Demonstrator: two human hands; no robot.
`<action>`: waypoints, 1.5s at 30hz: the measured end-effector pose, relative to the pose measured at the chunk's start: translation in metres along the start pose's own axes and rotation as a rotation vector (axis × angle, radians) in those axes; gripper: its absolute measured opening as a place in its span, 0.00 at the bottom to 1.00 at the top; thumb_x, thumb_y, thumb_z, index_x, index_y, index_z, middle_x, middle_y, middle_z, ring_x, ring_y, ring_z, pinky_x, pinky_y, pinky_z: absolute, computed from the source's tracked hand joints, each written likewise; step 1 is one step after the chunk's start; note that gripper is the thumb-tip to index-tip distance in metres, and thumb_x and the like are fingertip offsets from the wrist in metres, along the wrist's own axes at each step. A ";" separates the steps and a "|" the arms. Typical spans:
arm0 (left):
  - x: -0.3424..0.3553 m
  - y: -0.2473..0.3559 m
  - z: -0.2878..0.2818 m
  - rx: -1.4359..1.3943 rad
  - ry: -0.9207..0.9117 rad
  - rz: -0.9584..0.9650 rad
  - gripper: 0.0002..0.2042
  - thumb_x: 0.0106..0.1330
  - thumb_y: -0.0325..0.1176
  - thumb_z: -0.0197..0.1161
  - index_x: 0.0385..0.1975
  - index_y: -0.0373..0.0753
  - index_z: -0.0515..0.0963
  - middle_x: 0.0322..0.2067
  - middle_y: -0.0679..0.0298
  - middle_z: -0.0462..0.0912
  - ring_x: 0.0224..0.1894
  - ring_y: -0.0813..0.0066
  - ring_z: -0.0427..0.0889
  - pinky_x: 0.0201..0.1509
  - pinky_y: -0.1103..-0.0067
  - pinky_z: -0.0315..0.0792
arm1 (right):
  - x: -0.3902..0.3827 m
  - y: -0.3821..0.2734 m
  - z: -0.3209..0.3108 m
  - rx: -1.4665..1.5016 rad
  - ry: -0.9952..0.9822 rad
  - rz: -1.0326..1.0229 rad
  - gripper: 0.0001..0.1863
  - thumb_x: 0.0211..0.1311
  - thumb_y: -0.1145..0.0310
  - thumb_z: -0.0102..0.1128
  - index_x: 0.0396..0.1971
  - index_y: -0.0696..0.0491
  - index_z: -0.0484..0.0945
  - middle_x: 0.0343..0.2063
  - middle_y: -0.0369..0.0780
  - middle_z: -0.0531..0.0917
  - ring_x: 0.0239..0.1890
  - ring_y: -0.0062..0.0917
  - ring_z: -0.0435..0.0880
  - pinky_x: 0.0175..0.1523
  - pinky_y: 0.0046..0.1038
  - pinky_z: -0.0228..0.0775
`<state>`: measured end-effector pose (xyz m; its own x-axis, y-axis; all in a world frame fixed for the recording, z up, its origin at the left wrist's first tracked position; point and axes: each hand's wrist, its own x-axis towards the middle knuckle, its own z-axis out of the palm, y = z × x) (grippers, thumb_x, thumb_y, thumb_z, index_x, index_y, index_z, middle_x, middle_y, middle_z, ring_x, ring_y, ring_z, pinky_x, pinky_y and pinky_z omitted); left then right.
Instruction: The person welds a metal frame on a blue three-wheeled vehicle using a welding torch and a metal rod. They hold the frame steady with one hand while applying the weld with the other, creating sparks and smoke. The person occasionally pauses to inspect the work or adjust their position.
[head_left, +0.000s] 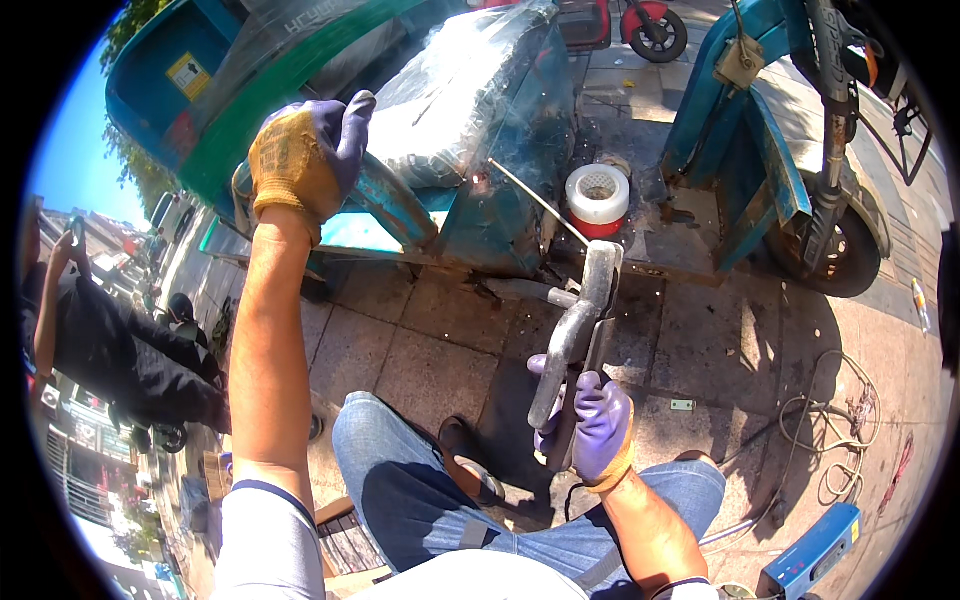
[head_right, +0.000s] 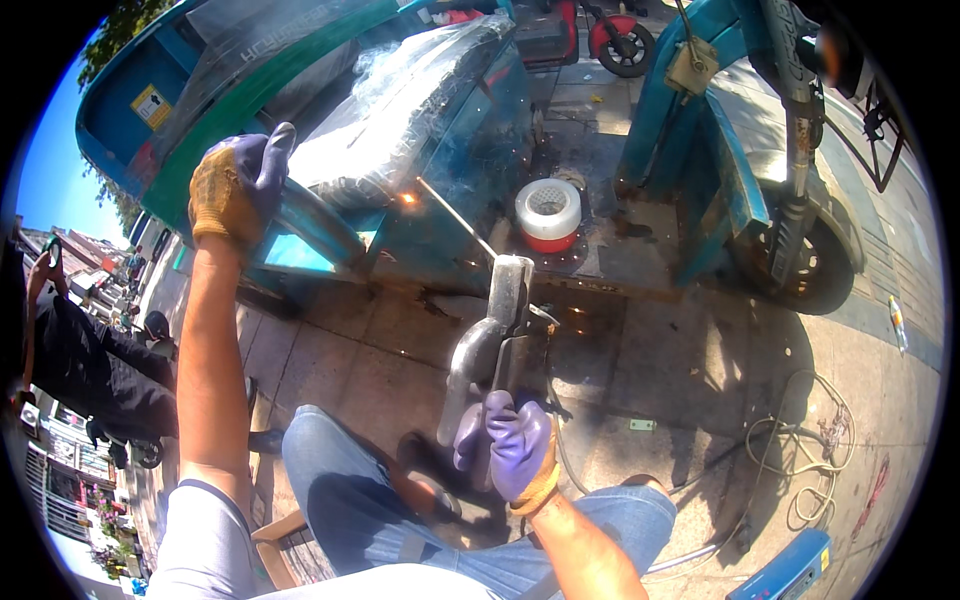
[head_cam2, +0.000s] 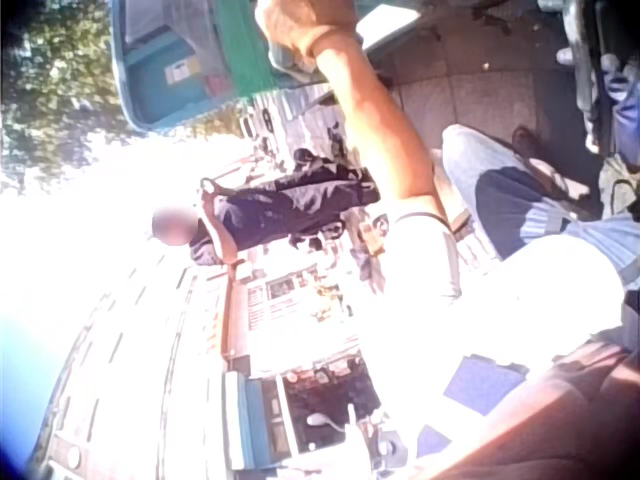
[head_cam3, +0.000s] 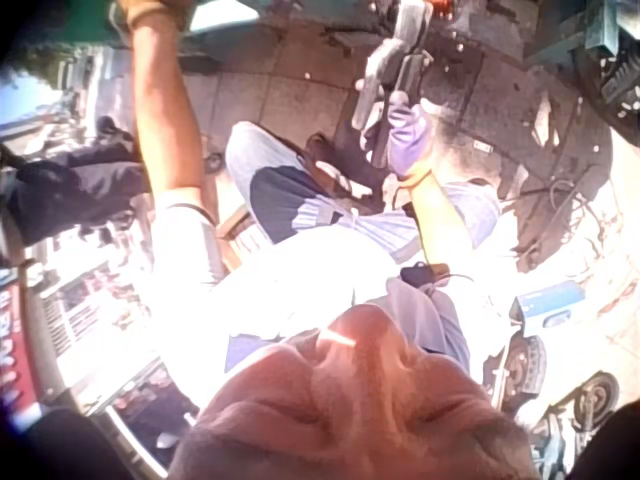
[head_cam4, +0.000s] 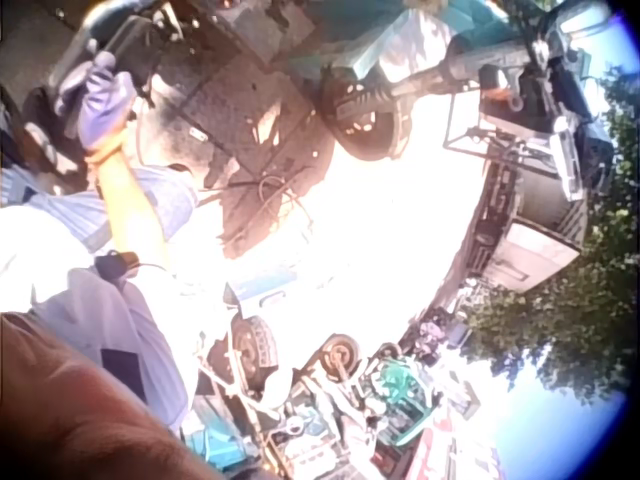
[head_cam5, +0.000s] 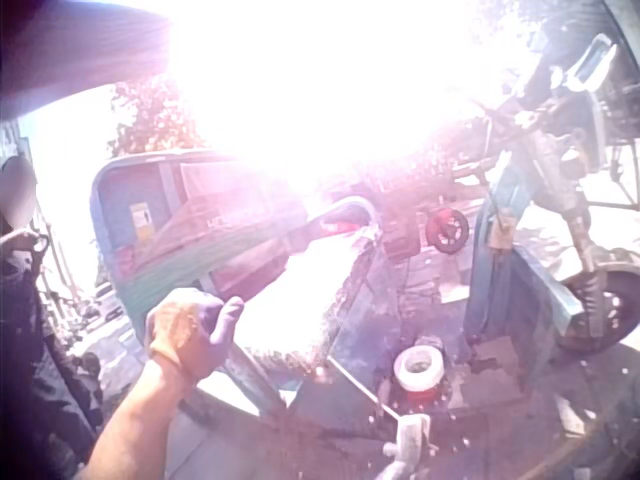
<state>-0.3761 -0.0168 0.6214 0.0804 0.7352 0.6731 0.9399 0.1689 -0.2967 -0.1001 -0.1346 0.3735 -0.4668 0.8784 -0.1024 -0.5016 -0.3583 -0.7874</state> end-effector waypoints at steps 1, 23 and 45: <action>0.000 -0.001 0.001 0.006 -0.002 0.004 0.27 0.77 0.54 0.55 0.24 0.39 0.86 0.25 0.53 0.84 0.32 0.49 0.82 0.41 0.59 0.74 | 0.000 0.002 -0.001 0.016 0.008 0.015 0.11 0.78 0.70 0.50 0.39 0.62 0.78 0.23 0.44 0.85 0.22 0.26 0.86 0.27 0.27 0.79; 0.001 0.002 -0.002 -0.028 -0.069 -0.057 0.28 0.76 0.56 0.55 0.23 0.38 0.82 0.25 0.51 0.80 0.35 0.48 0.80 0.42 0.58 0.71 | 0.001 0.002 -0.003 -0.166 0.030 0.046 0.24 0.79 0.52 0.57 0.33 0.60 0.71 0.23 0.43 0.86 0.24 0.25 0.88 0.28 0.27 0.81; 0.001 0.002 -0.003 -0.015 -0.064 -0.048 0.26 0.75 0.55 0.55 0.24 0.39 0.82 0.27 0.51 0.81 0.37 0.48 0.80 0.43 0.58 0.71 | 0.000 -0.009 0.001 -0.092 0.064 0.100 0.13 0.78 0.68 0.54 0.33 0.61 0.75 0.24 0.45 0.86 0.22 0.27 0.87 0.27 0.29 0.81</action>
<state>-0.3731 -0.0176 0.6231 0.0140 0.7670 0.6415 0.9471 0.1956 -0.2545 -0.0960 -0.1313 0.3815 -0.4620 0.8594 -0.2191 -0.3846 -0.4167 -0.8237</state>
